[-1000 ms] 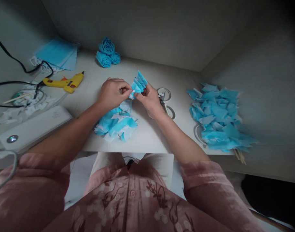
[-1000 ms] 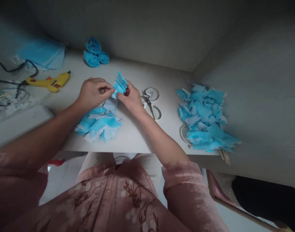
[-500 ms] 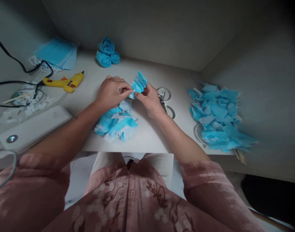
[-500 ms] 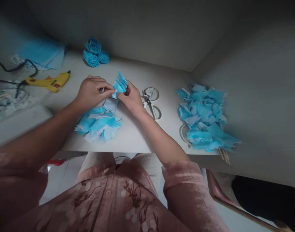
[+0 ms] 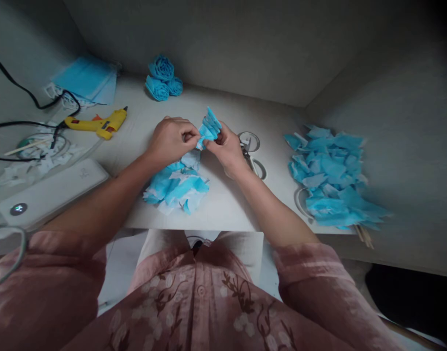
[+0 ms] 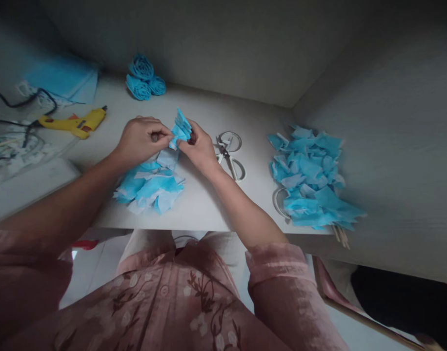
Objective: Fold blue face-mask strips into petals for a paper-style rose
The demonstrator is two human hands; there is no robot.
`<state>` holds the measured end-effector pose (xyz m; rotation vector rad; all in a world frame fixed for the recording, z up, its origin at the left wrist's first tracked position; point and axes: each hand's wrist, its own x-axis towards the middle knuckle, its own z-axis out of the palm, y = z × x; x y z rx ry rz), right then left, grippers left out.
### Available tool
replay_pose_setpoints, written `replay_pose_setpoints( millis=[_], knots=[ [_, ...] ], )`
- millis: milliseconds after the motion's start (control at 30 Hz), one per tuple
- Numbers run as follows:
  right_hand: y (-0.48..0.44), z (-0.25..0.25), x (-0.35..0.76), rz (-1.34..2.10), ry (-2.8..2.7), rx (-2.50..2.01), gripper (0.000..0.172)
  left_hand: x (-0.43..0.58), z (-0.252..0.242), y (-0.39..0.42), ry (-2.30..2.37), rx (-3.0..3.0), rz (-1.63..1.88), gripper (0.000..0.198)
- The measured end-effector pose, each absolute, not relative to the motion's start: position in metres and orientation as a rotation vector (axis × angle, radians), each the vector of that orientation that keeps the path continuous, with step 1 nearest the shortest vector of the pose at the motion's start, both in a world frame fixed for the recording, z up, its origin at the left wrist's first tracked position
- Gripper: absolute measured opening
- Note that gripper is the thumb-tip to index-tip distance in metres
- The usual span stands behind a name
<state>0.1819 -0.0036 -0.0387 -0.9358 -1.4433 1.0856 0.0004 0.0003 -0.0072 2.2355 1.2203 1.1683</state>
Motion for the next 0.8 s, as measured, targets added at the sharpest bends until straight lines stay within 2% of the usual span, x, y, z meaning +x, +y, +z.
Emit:
replay_pose_setpoints(
  millis=[500,800],
  knots=[
    [-0.0017,-0.0415,0.1828,1.051,-1.478,-0.950,0.040,-0.0004,-0.0084,0.0002,1.256,2.128,1.164,0.010],
    [-0.0048,-0.0369,0.1809,1.102,-1.375,-0.971,0.030,0.0064,-0.0018,-0.0050,1.241,1.722,1.179,0.008]
  ],
)
